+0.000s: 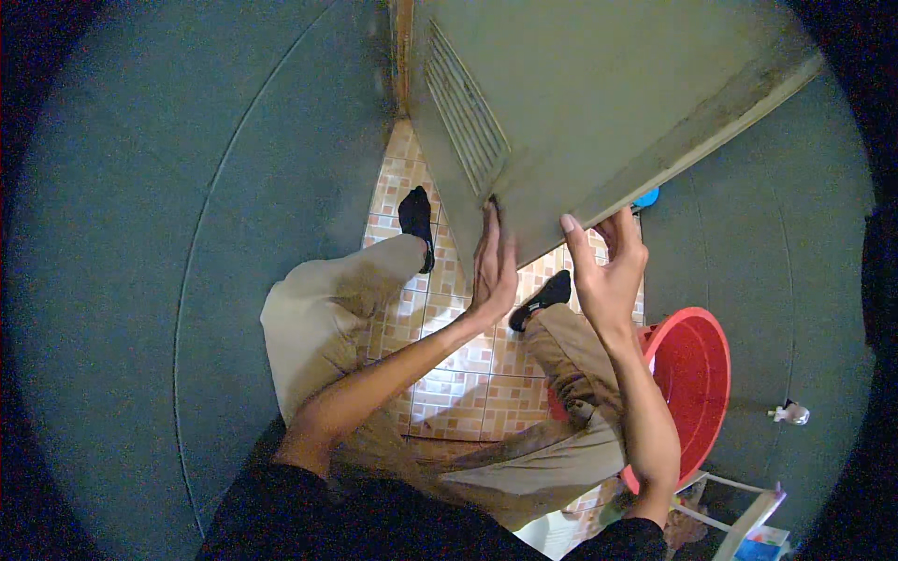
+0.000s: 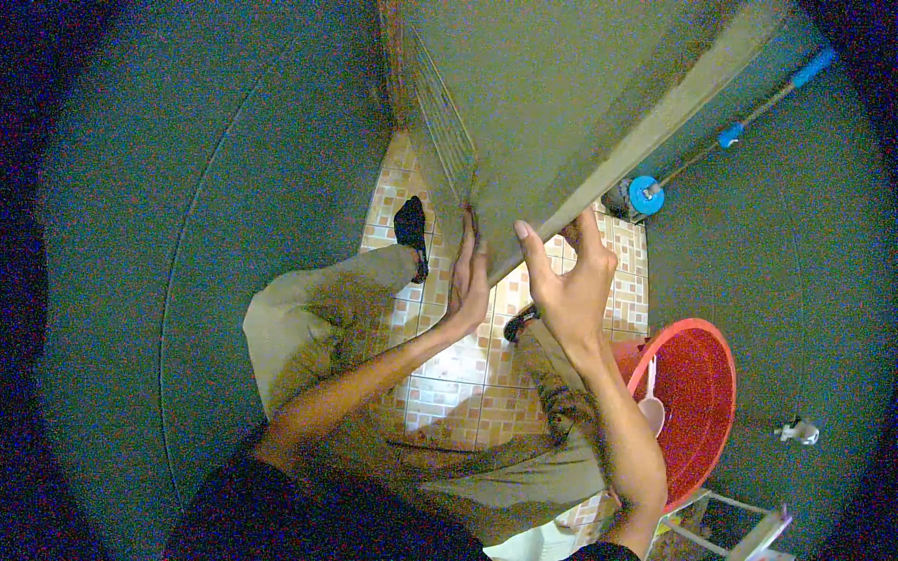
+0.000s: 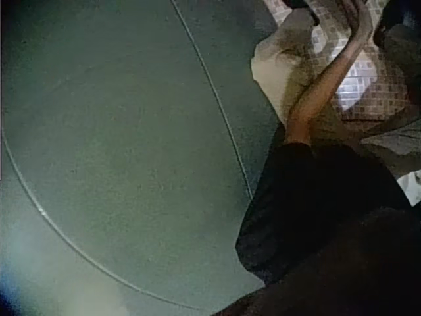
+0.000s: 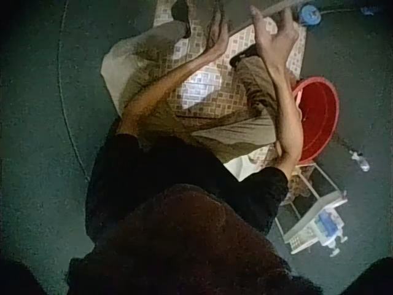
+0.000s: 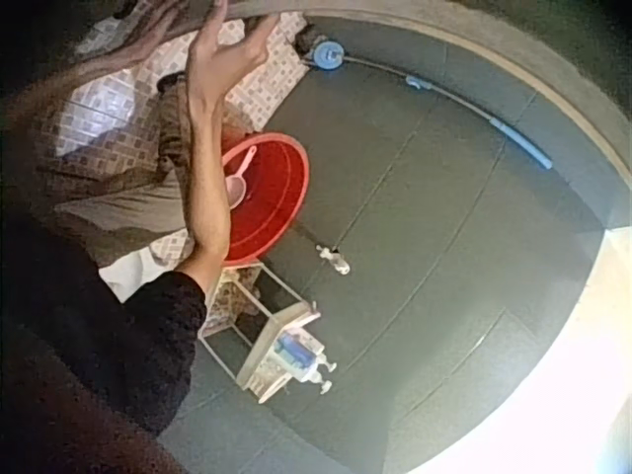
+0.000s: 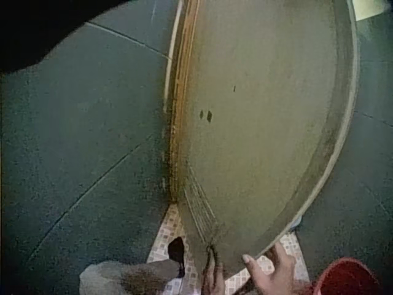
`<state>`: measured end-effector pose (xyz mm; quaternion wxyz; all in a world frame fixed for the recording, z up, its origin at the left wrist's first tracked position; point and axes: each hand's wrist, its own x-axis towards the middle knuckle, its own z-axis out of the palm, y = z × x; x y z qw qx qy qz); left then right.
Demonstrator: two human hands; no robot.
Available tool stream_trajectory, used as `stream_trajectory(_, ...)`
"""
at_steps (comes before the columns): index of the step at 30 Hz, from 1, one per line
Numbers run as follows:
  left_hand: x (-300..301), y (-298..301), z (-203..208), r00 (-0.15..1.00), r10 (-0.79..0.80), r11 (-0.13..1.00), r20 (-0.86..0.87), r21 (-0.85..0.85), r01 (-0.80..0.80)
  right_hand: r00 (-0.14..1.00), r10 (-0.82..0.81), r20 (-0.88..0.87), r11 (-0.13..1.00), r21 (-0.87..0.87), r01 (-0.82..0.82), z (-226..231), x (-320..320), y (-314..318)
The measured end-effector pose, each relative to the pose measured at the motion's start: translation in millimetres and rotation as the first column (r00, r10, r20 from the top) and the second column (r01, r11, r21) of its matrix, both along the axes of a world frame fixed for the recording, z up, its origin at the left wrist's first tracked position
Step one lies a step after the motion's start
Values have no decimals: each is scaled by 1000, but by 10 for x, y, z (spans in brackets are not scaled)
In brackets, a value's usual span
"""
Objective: The person sands the surface of a wooden door using a piece of sandpaper.
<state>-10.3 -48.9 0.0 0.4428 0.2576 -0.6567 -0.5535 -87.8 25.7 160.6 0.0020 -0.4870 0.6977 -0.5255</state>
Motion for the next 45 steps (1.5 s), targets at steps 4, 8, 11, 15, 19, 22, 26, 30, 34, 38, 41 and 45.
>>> stream_trajectory(4, -12, 25, 96, 1000, -11, 998, 19, 67, 10, 1000, 9, -12, 1000, -14, -9, 22, 7, 8)
stream_trajectory(8, 31, 31, 243, 1000, -10, 979, 5, -206, 11, 999, -3, -33, 1000, -5, 2, 0, -22, 28)
stream_trajectory(11, 34, 51, 273, 999, -42, 972, -31, -232, 34, 1000, 1, -4, 1000, 5, -1, 4, -33, 41)
stream_trajectory(15, 20, -15, 107, 1000, -11, 987, -21, -158, 8, 1000, 10, -15, 1000, -4, -10, -10, -22, 12)
stream_trajectory(19, 2, -41, 44, 998, -4, 974, 66, 225, -11, 1000, -2, 11, 1000, -12, 3, 17, 22, -1)
stream_trajectory(22, -1, -1, 88, 999, -3, 998, 47, 61, 1, 1000, -4, -1, 1000, 6, 4, 22, 10, 19)
stream_trajectory(26, 29, 63, 227, 1000, -6, 985, -3, -175, 6, 999, 0, 36, 1000, -11, 1, -5, -38, 43)
stream_trajectory(30, 73, -10, 208, 997, -57, 942, -52, -334, 36, 998, 5, 60, 1000, -30, -3, -14, -42, 39)
stream_trajectory(34, 16, -71, 87, 998, -40, 986, -47, -161, 32, 997, -7, 73, 1000, -24, 9, -4, -21, 17)
stream_trajectory(38, 7, -30, 76, 998, -55, 998, 11, 34, 55, 998, 3, 70, 1000, -29, -1, -20, -41, 25)
stream_trajectory(41, 35, 22, 189, 999, -26, 967, -30, -253, 17, 995, -3, 96, 1000, -14, 4, -8, -40, 36)
stream_trajectory(45, 74, 54, 480, 993, -83, 920, -81, -390, 45, 996, 2, 85, 1000, -10, -2, 7, -32, 53)
